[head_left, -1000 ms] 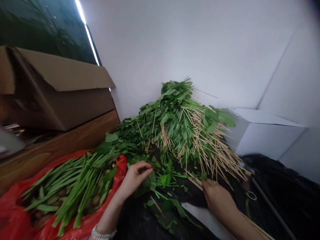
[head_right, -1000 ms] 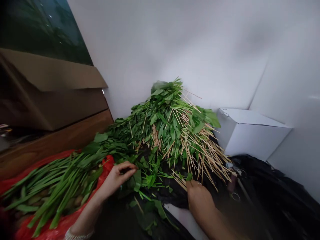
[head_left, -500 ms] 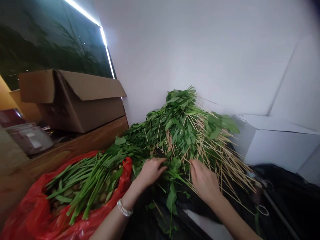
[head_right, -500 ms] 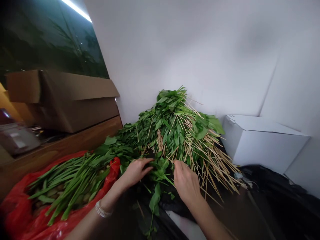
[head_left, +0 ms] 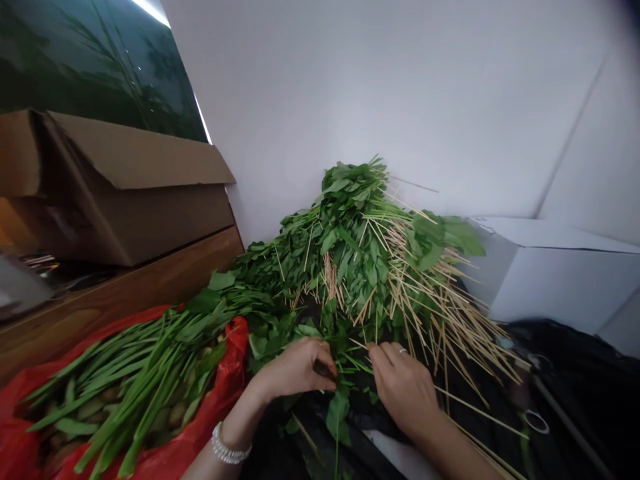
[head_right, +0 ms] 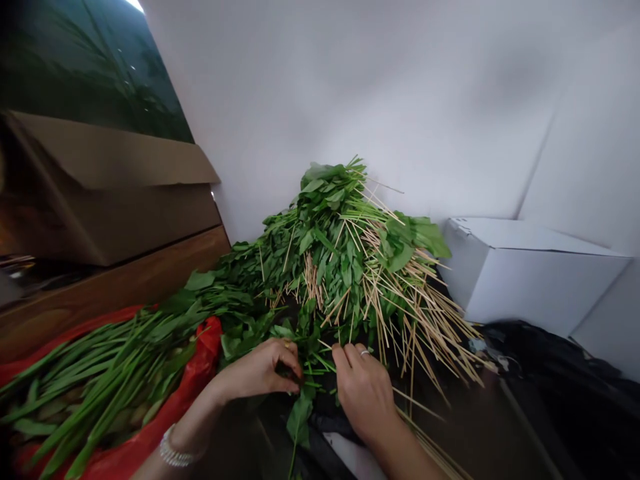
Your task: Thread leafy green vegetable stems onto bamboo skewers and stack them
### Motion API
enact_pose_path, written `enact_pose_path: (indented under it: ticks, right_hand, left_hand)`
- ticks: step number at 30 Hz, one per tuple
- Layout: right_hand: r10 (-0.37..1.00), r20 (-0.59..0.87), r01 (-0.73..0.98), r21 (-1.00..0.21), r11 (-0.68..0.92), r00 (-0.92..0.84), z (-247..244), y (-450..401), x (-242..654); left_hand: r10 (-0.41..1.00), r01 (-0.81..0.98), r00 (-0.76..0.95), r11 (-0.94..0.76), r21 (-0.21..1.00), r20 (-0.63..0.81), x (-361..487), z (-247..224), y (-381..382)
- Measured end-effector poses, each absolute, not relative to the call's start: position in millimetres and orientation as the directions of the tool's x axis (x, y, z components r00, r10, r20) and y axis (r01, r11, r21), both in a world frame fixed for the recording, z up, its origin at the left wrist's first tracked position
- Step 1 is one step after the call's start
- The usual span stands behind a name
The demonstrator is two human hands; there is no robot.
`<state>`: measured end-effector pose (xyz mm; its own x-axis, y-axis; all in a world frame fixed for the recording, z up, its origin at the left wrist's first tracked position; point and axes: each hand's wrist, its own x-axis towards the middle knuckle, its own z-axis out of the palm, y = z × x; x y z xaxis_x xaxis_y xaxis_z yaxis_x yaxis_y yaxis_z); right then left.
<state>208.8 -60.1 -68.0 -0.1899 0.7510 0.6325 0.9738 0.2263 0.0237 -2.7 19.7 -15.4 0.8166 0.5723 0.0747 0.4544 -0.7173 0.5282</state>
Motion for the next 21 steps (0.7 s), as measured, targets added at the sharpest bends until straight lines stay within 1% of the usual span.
enact_pose_path:
  ticks: [2, 3, 4, 5, 7, 9, 11, 12, 13, 14, 16, 18, 19, 20, 21]
  right_hand:
    - [0.755, 0.628, 0.974, 0.021, 0.224, -0.187, -67, -62, 207]
    - [0.756, 0.627, 0.974, 0.018, 0.226, -0.187, -67, -63, 206]
    - [0.755, 0.628, 0.973, 0.016, 0.229, -0.188, -66, -63, 206]
    - [0.753, 0.631, 0.972, 0.013, 0.234, -0.189, -66, -64, 206]
    - [0.744, 0.64, 0.97, 0.007, 0.243, -0.191, -65, -64, 207]
    - [0.73, 0.659, 0.969, -0.001, 0.246, -0.184, -65, -63, 209]
    - [0.708, 0.685, 0.97, -0.01, 0.244, -0.171, -65, -61, 213]
    - [0.697, 0.697, 0.97, -0.014, 0.244, -0.166, -66, -60, 215]
    - [0.686, 0.709, 0.969, -0.016, 0.245, -0.162, -66, -60, 217]
    - [0.677, 0.718, 0.969, -0.017, 0.246, -0.16, -67, -59, 218]
    - [0.664, 0.731, 0.968, -0.015, 0.252, -0.161, -68, -58, 219]
    - [0.656, 0.736, 0.966, -0.012, 0.257, -0.166, -68, -59, 218]
    - [0.655, 0.737, 0.966, -0.011, 0.26, -0.168, -68, -59, 218]
    - [0.654, 0.737, 0.965, -0.011, 0.262, -0.17, -68, -59, 217]
    - [0.653, 0.738, 0.965, -0.011, 0.263, -0.17, -68, -59, 217]
  left_hand:
    - [0.608, 0.557, 0.791, -0.762, 0.332, 0.067, 0, -21, 17]
    - [0.62, 0.587, 0.782, -0.767, 0.259, 0.061, 2, -24, 16]
    - [0.625, 0.601, 0.778, -0.769, 0.219, 0.059, 4, -25, 15]
    - [0.621, 0.597, 0.781, -0.773, 0.214, 0.067, 5, -26, 15]
    - [0.611, 0.557, 0.777, -0.779, 0.288, 0.151, 6, -23, 16]
    - [0.633, 0.487, 0.699, -0.762, 0.426, 0.333, 5, -17, 18]
    - [0.671, 0.373, 0.523, -0.735, 0.566, 0.526, 1, -9, 20]
    - [0.689, 0.302, 0.414, -0.721, 0.624, 0.595, -1, -6, 21]
    - [0.711, 0.225, 0.31, -0.7, 0.677, 0.632, -4, -4, 23]
    - [0.744, 0.14, 0.217, -0.665, 0.734, 0.633, -6, -3, 24]
    - [0.838, -0.055, 0.09, -0.535, 0.843, 0.538, -9, -4, 28]
    - [0.912, -0.216, 0.058, -0.385, 0.897, 0.405, -11, -8, 31]
    - [0.923, -0.237, 0.063, -0.356, 0.904, 0.38, -11, -9, 32]
    - [0.913, -0.202, 0.056, -0.387, 0.9, 0.405, -11, -10, 33]
    - [0.878, -0.109, 0.033, -0.472, 0.875, 0.478, -11, -10, 32]
